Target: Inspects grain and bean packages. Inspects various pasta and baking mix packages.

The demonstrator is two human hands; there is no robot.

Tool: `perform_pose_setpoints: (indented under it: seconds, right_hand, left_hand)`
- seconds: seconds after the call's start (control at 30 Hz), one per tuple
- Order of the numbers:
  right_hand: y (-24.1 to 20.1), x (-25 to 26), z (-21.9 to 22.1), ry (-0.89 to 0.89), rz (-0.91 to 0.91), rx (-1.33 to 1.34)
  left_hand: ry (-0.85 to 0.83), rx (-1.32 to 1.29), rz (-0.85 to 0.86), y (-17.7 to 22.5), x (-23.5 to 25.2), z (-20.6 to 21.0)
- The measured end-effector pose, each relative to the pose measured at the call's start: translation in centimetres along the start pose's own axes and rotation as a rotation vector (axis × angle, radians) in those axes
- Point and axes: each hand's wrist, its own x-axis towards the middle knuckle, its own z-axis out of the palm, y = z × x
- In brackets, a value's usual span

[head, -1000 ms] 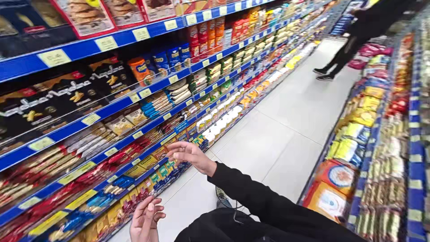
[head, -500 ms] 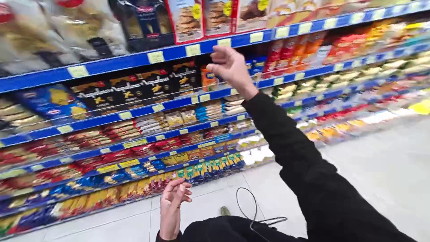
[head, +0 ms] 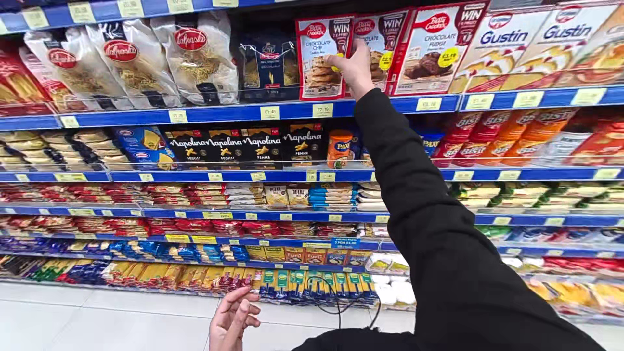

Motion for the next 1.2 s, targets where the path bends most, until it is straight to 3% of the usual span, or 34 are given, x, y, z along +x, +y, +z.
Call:
perform_pose_setpoints:
  seconds: [0.1, 0.3, 0.53, 0.77, 0.97, 1.1, 1.2]
  right_hand:
    - [0.3, 0.6, -0.4, -0.003, -0.046, 0.035]
    - [-0.7, 1.1, -2.2, -0.226, 0.046, 0.109]
    - [-1.8, 2.4, -3.4, -0.467, -0.036, -0.063]
    - [-1.1, 1.9, -3.7, -0.353, -0.277, 0.056]
    - [-4.3, -0.4, -5.6, -0.275, -0.505, 0.155]
    - [-5.9, -2.4, -6.8, -0.246, -0.556, 0.224]
    - [-6.7, -5.1, -7.5, -0.281, -0.477, 0.318]
  left_hand:
    - [-0.018, -0.009, 0.026, 0.0, 0.0, 0.6]
    - [-0.062, -0.016, -0.005, -0.6, 0.2, 1.9]
    - [-0.120, -0.022, -0.006, -0.9, 0.4, 3.3]
    - [-0.126, -0.029, -0.017, -1.9, 0.5, 4.1]
    - [-0.093, 0.011, -0.008, -2.6, 0.4, 4.8]
    - [-0.064, 0.026, -0.060, -2.6, 0.9, 6.0]
    - [-0.093, 0.044, -0.045, -2.0, 2.5, 7.0]
